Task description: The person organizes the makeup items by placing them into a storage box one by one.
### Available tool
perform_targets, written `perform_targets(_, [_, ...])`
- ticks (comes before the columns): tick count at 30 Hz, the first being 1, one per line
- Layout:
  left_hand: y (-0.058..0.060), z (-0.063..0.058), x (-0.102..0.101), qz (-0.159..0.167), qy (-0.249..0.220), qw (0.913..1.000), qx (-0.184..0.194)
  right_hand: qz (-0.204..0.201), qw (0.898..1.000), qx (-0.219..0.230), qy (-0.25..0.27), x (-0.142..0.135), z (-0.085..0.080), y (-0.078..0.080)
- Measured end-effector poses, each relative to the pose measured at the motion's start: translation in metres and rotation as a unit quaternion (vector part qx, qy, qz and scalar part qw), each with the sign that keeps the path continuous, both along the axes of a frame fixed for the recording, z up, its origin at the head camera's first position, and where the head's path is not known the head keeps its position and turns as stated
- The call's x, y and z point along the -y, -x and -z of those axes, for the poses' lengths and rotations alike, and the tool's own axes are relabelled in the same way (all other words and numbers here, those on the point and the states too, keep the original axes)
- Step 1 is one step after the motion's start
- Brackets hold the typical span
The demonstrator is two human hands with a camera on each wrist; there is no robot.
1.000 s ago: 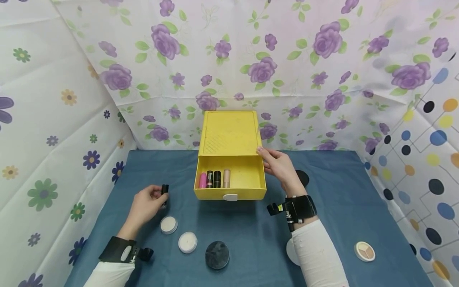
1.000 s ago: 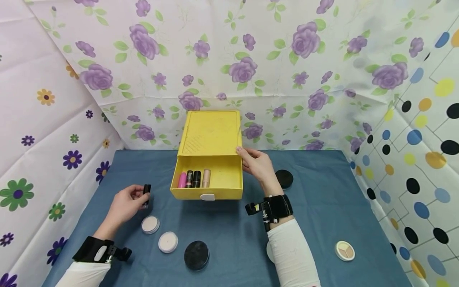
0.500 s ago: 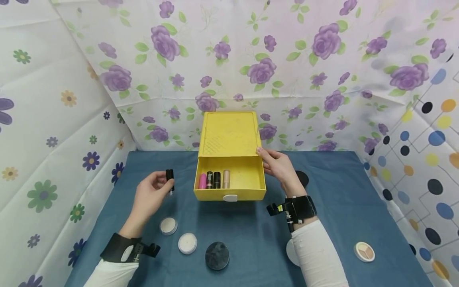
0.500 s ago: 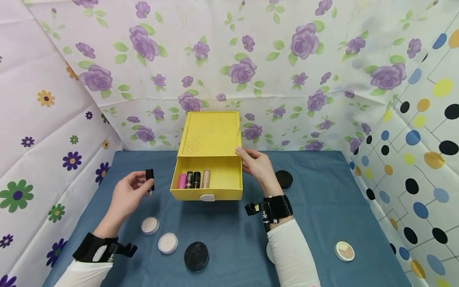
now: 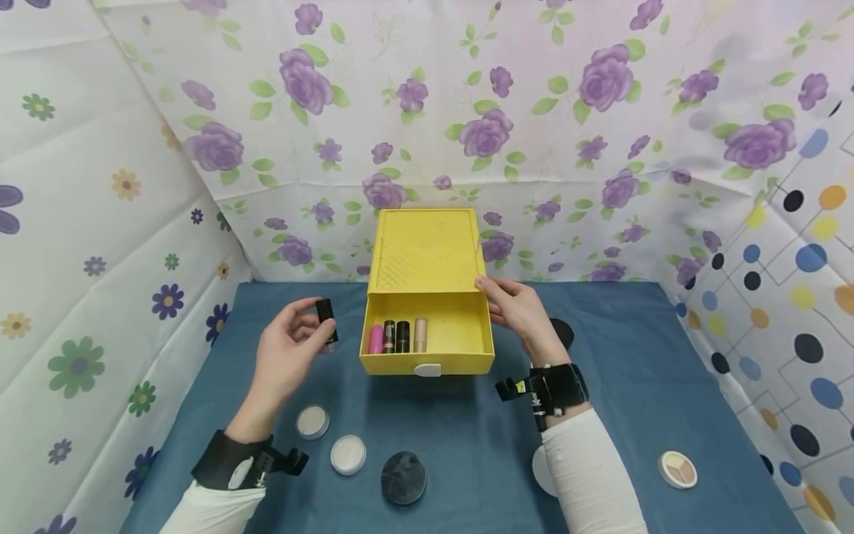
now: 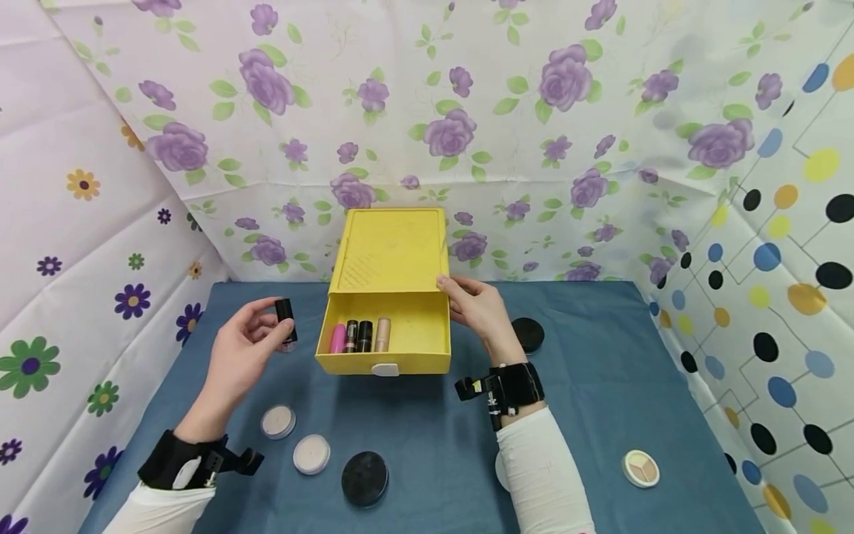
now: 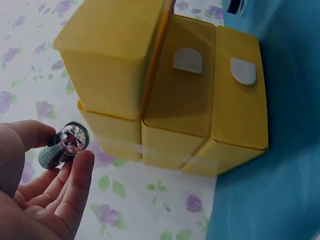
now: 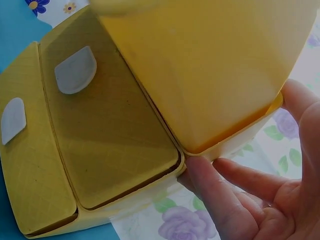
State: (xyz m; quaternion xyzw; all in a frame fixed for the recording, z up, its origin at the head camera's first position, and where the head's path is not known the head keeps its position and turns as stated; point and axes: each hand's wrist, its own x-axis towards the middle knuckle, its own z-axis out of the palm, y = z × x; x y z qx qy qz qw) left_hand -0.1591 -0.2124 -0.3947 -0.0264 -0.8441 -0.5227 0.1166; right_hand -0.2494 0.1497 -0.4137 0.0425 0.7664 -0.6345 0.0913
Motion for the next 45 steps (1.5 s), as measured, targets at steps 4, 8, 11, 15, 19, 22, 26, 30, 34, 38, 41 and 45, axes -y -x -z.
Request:
perform_targets(4, [-0.008, -0.02, -0.011, 0.015, -0.014, 0.9998, -0.005, -0.002, 1.0, -0.001, -0.001, 0.0, -0.001, -0.001])
perform_targets(8, [-0.006, -0.025, -0.015, 0.036, -0.041, 0.9984, -0.009, 0.001, 1.0, 0.001, 0.001, -0.001, -0.001, -0.002])
perform_targets(11, [0.0, -0.02, -0.017, 0.049, -0.052, 0.9973, -0.017, 0.001, 1.0, 0.0, 0.001, -0.001, -0.001, -0.002])
perform_targets(15, [0.004, -0.019, -0.025, 0.065, -0.062, 0.9956, -0.027, 0.002, 1.0, -0.003, 0.003, -0.001, -0.001, -0.002])
perform_targets(19, [0.006, -0.022, -0.036, 0.081, -0.067, 0.9938, -0.036, 0.0, 1.0, -0.008, 0.004, 0.0, 0.0, -0.002])
perform_targets(22, [0.008, -0.023, -0.045, 0.092, -0.067, 0.9924, -0.046, 0.0, 1.0, -0.007, 0.002, 0.0, 0.0, -0.002])
perform_targets(26, [0.01, -0.025, -0.058, 0.118, -0.065, 0.9889, -0.064, 0.003, 1.0, -0.005, -0.001, 0.0, 0.001, -0.002])
perform_targets(30, [0.013, -0.028, -0.072, 0.146, -0.068, 0.9845, -0.069, 0.005, 1.0, -0.005, 0.0, -0.001, 0.002, -0.002])
perform_targets(34, [0.015, -0.029, -0.085, 0.158, -0.048, 0.9847, -0.056, 0.003, 1.0, -0.006, 0.002, 0.0, 0.002, -0.002])
perform_targets(38, [0.018, -0.029, -0.095, 0.169, -0.011, 0.985, -0.034, 0.002, 1.0, -0.004, 0.006, 0.0, 0.002, -0.002])
perform_targets(41, [0.02, -0.029, -0.1, 0.175, 0.016, 0.9844, -0.017, 0.003, 1.0, -0.001, 0.008, 0.0, 0.002, -0.002])
perform_targets(45, [0.022, -0.031, -0.105, 0.168, 0.064, 0.9837, -0.005, 0.002, 1.0, -0.001, 0.006, 0.0, 0.002, -0.001])
